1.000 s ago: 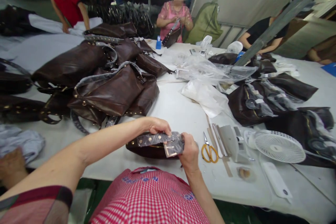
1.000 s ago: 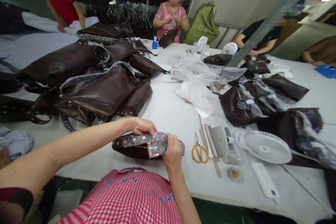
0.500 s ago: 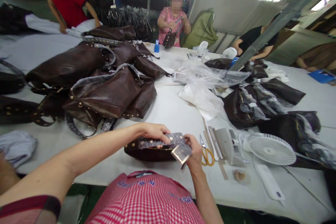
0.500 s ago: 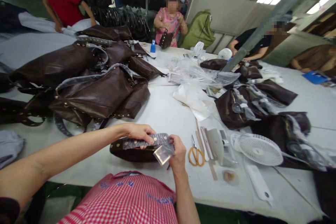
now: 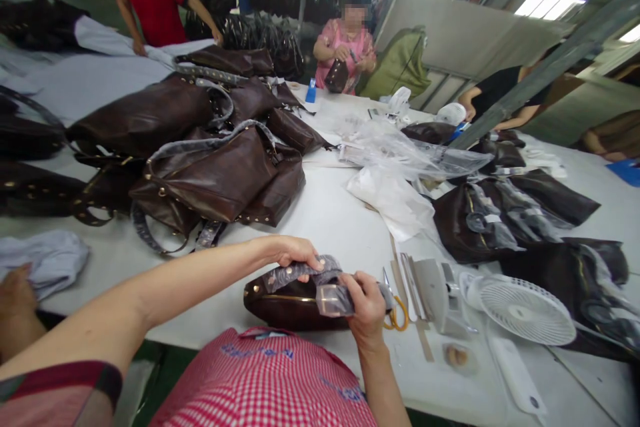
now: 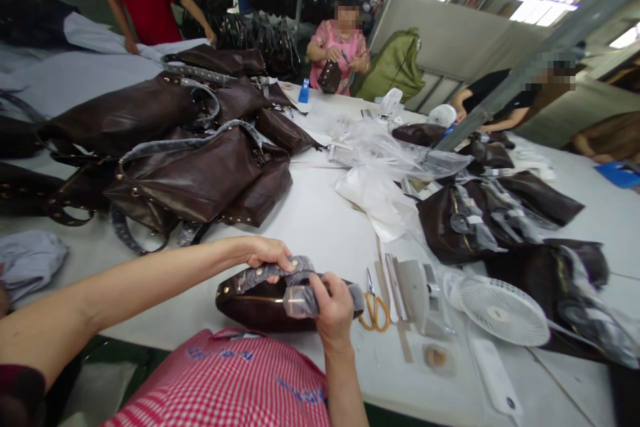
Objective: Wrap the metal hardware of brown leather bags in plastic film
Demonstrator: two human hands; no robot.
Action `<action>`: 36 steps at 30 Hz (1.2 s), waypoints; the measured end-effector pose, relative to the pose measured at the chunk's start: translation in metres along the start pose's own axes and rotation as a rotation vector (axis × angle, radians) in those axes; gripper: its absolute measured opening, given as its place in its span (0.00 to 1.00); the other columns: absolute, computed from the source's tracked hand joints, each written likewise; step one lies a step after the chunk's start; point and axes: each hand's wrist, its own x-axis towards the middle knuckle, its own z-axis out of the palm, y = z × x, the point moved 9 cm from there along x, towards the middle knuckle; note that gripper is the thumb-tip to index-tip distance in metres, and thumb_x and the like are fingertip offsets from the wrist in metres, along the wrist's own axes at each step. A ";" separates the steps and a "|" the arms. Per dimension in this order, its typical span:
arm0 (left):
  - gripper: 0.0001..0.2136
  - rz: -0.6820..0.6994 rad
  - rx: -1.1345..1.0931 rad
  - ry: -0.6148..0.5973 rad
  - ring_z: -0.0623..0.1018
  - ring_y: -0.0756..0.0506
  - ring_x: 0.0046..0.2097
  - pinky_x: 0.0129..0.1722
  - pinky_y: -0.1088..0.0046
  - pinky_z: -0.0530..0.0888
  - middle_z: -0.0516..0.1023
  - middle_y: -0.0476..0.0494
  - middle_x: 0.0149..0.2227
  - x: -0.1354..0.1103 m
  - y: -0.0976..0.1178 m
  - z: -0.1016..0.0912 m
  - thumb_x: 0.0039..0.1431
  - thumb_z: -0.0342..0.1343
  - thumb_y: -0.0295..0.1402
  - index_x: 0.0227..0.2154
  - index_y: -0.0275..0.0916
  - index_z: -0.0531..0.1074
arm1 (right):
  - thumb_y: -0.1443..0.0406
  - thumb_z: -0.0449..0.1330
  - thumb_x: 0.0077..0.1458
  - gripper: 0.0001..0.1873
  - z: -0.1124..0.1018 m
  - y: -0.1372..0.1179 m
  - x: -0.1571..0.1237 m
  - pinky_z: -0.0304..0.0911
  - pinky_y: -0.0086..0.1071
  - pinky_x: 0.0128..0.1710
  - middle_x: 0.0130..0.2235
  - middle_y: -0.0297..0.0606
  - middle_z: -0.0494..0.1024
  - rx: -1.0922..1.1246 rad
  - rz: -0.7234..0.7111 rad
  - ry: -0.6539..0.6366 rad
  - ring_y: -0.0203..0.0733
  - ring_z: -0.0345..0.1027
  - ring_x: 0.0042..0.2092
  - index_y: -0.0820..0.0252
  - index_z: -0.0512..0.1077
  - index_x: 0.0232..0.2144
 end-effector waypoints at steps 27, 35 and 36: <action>0.23 0.216 0.101 -0.050 0.72 0.47 0.18 0.22 0.75 0.69 0.71 0.53 0.17 -0.026 -0.011 0.032 0.65 0.44 0.36 0.61 0.40 0.52 | 0.68 0.54 0.55 0.03 0.024 -0.011 0.007 0.62 0.32 0.31 0.27 0.35 0.71 0.166 0.210 -0.023 0.41 0.66 0.30 0.58 0.67 0.30; 0.23 0.199 0.249 -0.075 0.72 0.46 0.17 0.18 0.75 0.69 0.72 0.51 0.18 -0.022 -0.018 0.040 0.67 0.41 0.38 0.61 0.36 0.45 | 0.69 0.54 0.55 0.14 0.022 -0.008 0.007 0.65 0.32 0.35 0.33 0.39 0.75 0.196 0.232 0.002 0.41 0.70 0.34 0.61 0.70 0.44; 0.22 0.204 0.275 -0.023 0.71 0.46 0.16 0.18 0.75 0.69 0.71 0.51 0.17 -0.019 -0.017 0.037 0.67 0.41 0.39 0.59 0.35 0.47 | 0.69 0.54 0.55 0.13 0.023 -0.007 0.007 0.65 0.32 0.34 0.33 0.39 0.74 0.189 0.229 -0.014 0.41 0.69 0.34 0.61 0.71 0.44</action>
